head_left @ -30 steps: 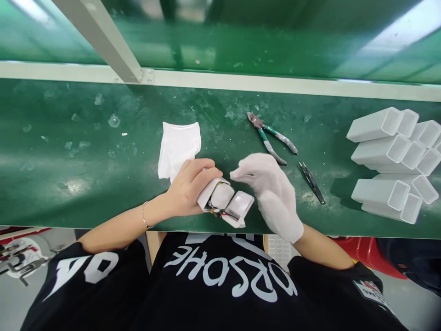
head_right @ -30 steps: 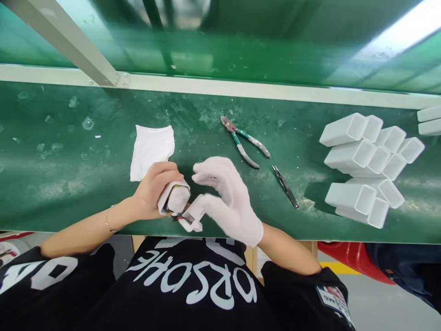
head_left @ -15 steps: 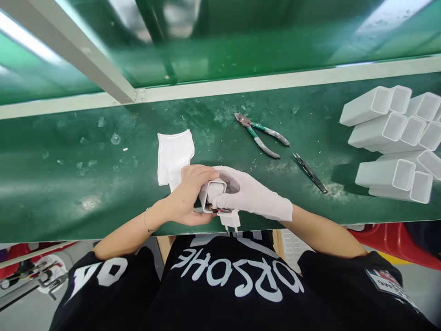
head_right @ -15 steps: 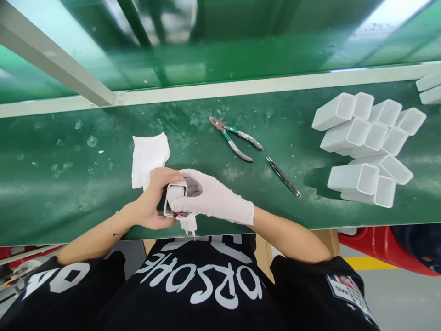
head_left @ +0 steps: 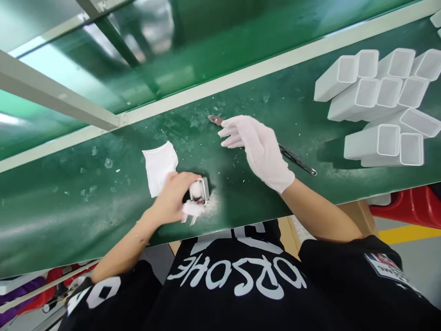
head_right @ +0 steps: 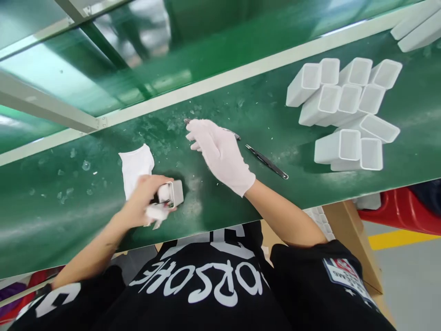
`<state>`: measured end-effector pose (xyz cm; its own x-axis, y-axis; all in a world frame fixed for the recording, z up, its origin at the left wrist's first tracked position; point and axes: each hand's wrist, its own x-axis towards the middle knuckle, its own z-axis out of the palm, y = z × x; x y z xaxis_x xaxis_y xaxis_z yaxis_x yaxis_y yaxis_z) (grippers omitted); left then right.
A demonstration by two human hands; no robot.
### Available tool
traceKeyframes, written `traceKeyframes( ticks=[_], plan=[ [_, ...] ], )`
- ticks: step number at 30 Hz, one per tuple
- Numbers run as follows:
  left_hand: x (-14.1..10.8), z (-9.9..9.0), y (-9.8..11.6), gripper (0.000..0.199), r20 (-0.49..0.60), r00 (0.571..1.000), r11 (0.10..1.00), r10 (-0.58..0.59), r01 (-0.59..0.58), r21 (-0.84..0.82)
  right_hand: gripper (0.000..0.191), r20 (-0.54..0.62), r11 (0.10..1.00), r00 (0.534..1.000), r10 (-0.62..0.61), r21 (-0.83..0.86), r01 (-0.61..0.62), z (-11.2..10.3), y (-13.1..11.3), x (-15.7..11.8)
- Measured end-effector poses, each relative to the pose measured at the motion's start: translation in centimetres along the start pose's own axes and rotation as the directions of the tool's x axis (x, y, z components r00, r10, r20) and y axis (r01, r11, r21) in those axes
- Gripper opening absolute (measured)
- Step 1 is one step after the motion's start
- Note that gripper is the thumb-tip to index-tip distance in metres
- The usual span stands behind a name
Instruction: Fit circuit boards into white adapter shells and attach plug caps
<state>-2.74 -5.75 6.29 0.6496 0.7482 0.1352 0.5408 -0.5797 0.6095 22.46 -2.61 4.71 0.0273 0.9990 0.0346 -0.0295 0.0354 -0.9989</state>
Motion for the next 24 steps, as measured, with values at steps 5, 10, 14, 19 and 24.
traceKeyframes(
  ticks=[5,10,14,19,24],
  plan=[
    [-0.1,1.0,0.0,0.064,-0.066,0.995,0.996,0.076,-0.078,-0.032,0.055,-0.009,0.999,1.000,-0.010,0.039,0.010,0.2,0.0,0.1],
    [-0.1,0.8,0.0,0.054,0.011,0.999,0.999,0.051,-0.051,-0.009,0.054,0.009,0.994,1.000,-0.002,0.113,0.001,0.2,-0.2,0.0],
    [0.2,0.9,-0.2,0.061,-0.064,0.991,0.989,0.120,-0.125,-0.084,0.053,0.038,0.986,0.999,0.002,0.169,-0.008,0.6,-0.3,-0.4],
    [-0.2,0.8,-0.6,0.069,-0.012,0.997,0.994,0.070,-0.071,-0.080,0.055,0.087,0.983,0.995,0.039,0.178,-0.054,0.9,-0.3,-0.8],
    [-0.2,1.0,-0.6,0.050,0.059,0.998,0.997,0.000,0.004,-0.073,0.055,0.123,0.972,0.985,0.125,0.184,-0.147,1.1,-0.2,-0.8]
  ],
)
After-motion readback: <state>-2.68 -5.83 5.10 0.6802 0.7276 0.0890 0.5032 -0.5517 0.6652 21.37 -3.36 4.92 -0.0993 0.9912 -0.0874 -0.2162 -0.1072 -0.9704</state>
